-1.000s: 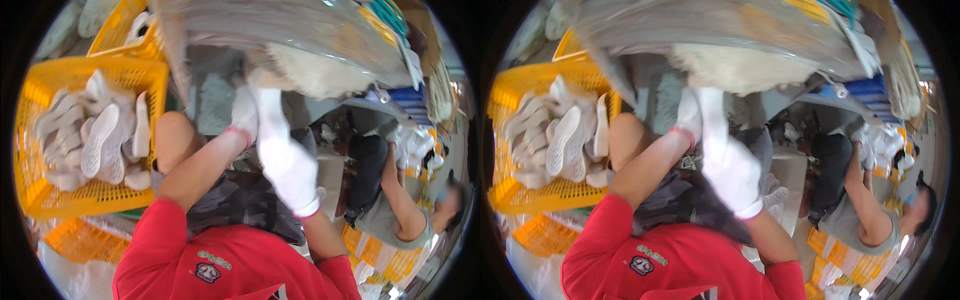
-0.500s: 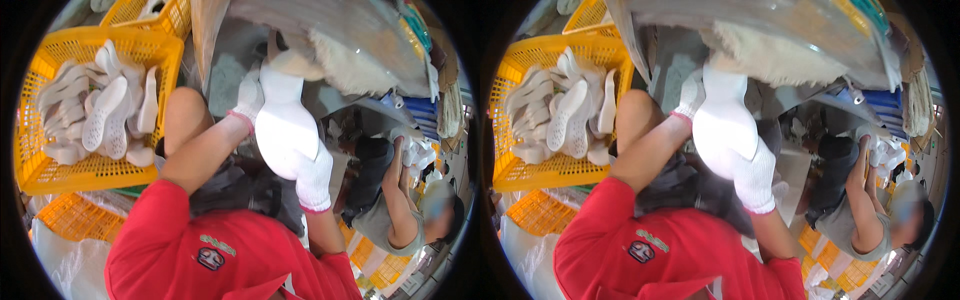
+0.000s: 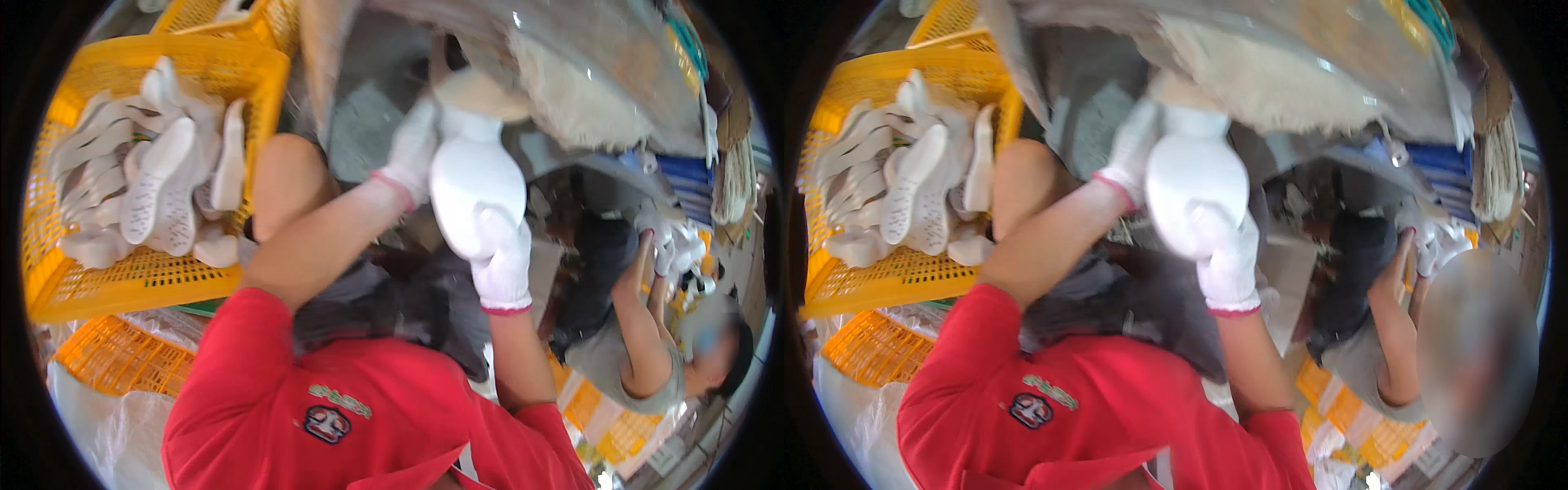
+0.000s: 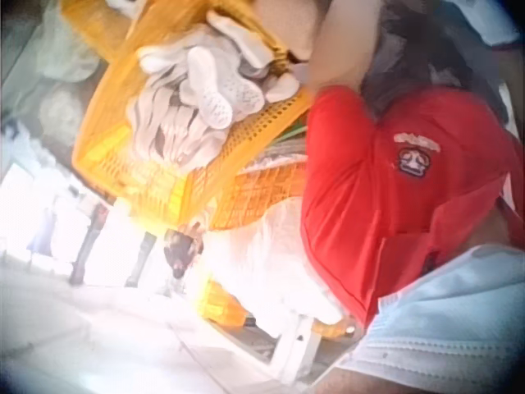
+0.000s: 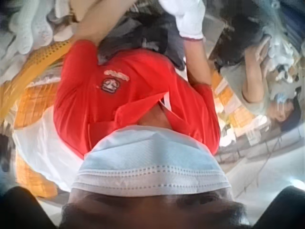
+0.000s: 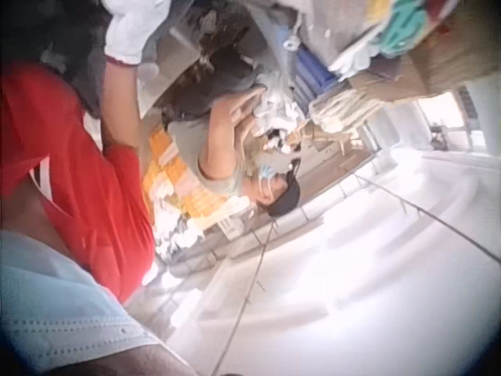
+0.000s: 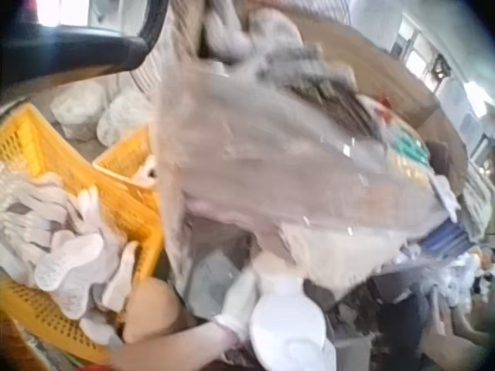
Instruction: The person repeatedly picks up white slipper-like items from a yellow basket, wipes them with a cloth, and places them back into the basket. The task continues in a repetitive cycle without visible final placement elsewhere.
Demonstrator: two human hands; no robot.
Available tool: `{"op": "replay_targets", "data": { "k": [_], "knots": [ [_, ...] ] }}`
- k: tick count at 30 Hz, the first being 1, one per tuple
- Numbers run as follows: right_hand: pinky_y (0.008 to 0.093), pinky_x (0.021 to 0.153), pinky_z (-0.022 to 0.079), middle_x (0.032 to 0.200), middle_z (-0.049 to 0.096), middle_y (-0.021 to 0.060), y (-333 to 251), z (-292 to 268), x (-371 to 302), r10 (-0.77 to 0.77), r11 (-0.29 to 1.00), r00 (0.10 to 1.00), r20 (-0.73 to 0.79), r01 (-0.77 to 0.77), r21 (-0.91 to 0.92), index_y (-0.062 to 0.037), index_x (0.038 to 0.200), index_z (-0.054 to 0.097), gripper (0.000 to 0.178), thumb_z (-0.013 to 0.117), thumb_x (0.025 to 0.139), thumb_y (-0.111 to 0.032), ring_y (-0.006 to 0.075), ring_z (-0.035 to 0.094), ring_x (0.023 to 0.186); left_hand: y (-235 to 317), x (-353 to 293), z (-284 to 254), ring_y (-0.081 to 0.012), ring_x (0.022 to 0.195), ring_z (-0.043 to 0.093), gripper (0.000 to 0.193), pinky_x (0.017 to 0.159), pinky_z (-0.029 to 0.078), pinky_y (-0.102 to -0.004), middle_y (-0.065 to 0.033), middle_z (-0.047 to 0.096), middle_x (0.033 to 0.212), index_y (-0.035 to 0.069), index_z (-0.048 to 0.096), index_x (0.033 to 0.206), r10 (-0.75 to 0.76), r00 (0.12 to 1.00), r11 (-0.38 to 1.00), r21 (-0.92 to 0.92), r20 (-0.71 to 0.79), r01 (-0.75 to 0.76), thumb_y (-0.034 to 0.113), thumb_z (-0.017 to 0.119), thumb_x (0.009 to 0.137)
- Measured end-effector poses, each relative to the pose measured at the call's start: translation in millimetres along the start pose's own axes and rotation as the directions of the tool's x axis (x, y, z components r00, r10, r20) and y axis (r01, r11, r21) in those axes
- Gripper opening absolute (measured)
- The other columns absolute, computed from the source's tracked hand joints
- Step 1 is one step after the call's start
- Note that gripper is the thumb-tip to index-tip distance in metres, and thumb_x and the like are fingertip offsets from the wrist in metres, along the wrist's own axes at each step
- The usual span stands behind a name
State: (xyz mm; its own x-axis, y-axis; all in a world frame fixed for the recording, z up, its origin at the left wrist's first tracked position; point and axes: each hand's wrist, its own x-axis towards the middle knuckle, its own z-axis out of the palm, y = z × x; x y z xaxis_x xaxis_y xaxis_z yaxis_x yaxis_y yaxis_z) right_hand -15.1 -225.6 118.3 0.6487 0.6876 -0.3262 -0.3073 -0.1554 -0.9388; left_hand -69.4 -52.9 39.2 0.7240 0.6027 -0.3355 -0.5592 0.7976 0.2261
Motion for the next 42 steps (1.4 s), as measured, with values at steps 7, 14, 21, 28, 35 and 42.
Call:
{"op": "replay_targets", "data": {
  "k": [7,14,21,28,35,42],
  "knots": [
    [0.0449,0.114,0.054,0.142,0.075,0.0190,-1.3,-93.1,-7.2,-0.141,0.597,0.947,0.289,0.314,-0.739,-0.0004,0.151,0.068,0.046,0.067,0.107,-0.012,0.0316,0.070,0.132,69.4,-72.3,2.3,-0.0345,0.117,0.069,0.038,0.111,0.052,-0.0443,-0.0191,0.077,0.125,0.008,0.078,0.122,-0.018,0.990,0.155,0.979,0.137,-0.133,0.039,0.057,0.115],
    [0.0413,0.113,0.055,0.139,0.076,0.0215,46.4,-255.0,-102.5,0.179,0.351,0.973,-0.145,-0.201,-0.914,0.0036,0.155,0.064,0.048,0.065,0.113,-0.020,0.0321,0.072,0.128,310.8,-201.6,-123.2,-0.0393,0.116,0.064,0.067,0.102,0.044,-0.0611,-0.0218,0.064,0.131,0.010,0.067,0.127,0.763,0.462,-0.644,0.471,0.452,0.602,0.060,0.082,0.085],
    [0.0438,0.116,0.055,0.147,0.073,0.0244,34.9,-164.9,-81.0,-0.170,0.391,0.983,0.075,0.137,-0.910,0.0020,0.156,0.063,0.050,0.071,0.110,-0.016,0.0406,0.070,0.135,286.6,-260.6,-39.3,-0.0382,0.095,0.078,0.035,0.087,0.062,-0.0514,-0.0170,0.081,0.102,0.012,0.084,0.106,0.426,0.813,-0.875,0.409,0.397,0.259,0.042,0.074,0.091],
    [0.0366,0.116,0.052,0.153,0.066,0.0210,-30.5,-58.3,-49.0,-0.206,0.830,0.967,0.151,0.254,-0.497,0.0045,0.158,0.059,0.051,0.066,0.110,-0.011,0.0289,0.065,0.139,59.7,-159.1,30.3,-0.0341,0.116,0.065,0.025,0.123,0.040,-0.0623,-0.0103,0.068,0.122,0.008,0.075,0.114,0.069,0.702,-0.609,0.587,0.709,-0.533,0.020,0.069,0.092],
    [0.0359,0.123,0.043,0.156,0.060,0.0103,-33.2,-39.5,-101.9,-0.110,0.871,0.956,-0.270,-0.038,-0.489,0.0026,0.162,0.052,0.065,0.075,0.101,-0.002,0.0234,0.055,0.145,-79.6,-31.3,21.8,-0.0138,0.103,0.074,0.038,0.094,0.062,-0.0329,-0.0055,0.078,0.124,0.000,0.074,0.133,-0.160,0.985,0.888,0.427,-0.058,0.170,0.033,0.068,0.113],
    [0.0423,0.106,0.059,0.142,0.071,0.0263,-46.3,-36.7,38.3,-0.533,0.797,0.842,-0.083,0.468,-0.382,0.0017,0.146,0.067,0.046,0.066,0.101,-0.008,0.0455,0.072,0.123,-17.3,72.1,36.0,-0.0284,0.125,0.073,0.052,0.110,0.054,-0.0426,-0.0170,0.077,0.138,0.006,0.065,0.147,-0.033,0.999,0.263,0.965,0.016,-0.007,0.046,0.051,0.118]
  ]
}}
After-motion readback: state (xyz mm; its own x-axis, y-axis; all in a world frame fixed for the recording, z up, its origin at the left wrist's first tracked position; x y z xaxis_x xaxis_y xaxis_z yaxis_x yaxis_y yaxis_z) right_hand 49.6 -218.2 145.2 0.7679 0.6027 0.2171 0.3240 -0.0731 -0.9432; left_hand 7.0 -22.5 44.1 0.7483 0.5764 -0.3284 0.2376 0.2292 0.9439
